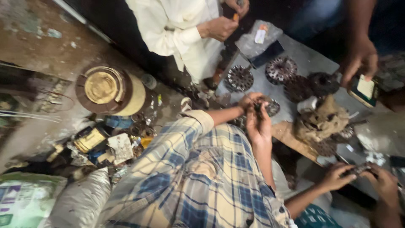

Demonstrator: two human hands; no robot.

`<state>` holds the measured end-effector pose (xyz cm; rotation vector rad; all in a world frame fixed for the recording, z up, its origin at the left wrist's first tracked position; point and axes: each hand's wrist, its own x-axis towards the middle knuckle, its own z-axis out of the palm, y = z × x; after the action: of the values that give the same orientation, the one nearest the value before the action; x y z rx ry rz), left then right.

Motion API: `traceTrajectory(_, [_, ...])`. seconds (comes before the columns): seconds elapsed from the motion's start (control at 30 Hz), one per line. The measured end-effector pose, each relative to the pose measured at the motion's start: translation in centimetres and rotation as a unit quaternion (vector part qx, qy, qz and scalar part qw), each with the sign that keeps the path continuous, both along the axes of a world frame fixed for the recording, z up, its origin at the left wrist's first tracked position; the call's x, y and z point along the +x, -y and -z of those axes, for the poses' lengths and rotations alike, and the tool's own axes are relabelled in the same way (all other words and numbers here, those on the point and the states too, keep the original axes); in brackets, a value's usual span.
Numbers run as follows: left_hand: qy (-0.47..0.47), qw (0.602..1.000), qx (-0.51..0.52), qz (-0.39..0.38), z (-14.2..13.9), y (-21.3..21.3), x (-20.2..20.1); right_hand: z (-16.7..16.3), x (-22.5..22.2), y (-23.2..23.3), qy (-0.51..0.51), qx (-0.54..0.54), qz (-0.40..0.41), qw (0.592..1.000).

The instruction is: The person uses a screwdriver to adjust or clean a circular motor component on a cluttered workbench. They wipe the part with a cloth and continue manipulating it while another person works nearby.

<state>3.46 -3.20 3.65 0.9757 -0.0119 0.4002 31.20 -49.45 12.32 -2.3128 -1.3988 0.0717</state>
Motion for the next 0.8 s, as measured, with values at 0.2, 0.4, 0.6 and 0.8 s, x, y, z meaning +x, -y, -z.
traceTrajectory(0.2, [-0.054, 0.993, -0.106, 0.026, -0.3, 0.7, 0.1, 2.2, -1.6, -1.2, -0.067, 0.041, 0.05, 0.996])
traceTrajectory(0.4, [-0.07, 0.994, -0.083, -0.002, -0.6, 0.8, 0.4, 4.5, -7.5, -7.6, -0.329, 0.189, 0.106, 0.919])
traceTrajectory(0.6, [-0.112, 0.99, -0.077, -0.031, 0.0, 1.0, 0.5, 7.7, -23.3, -29.1, -0.782, 0.322, 0.088, 0.526])
traceTrajectory(0.8, [-0.165, 0.984, 0.028, -0.063, 0.3, 1.1, 0.2, 4.5, -25.8, -32.6, -0.833, 0.342, 0.096, 0.424])
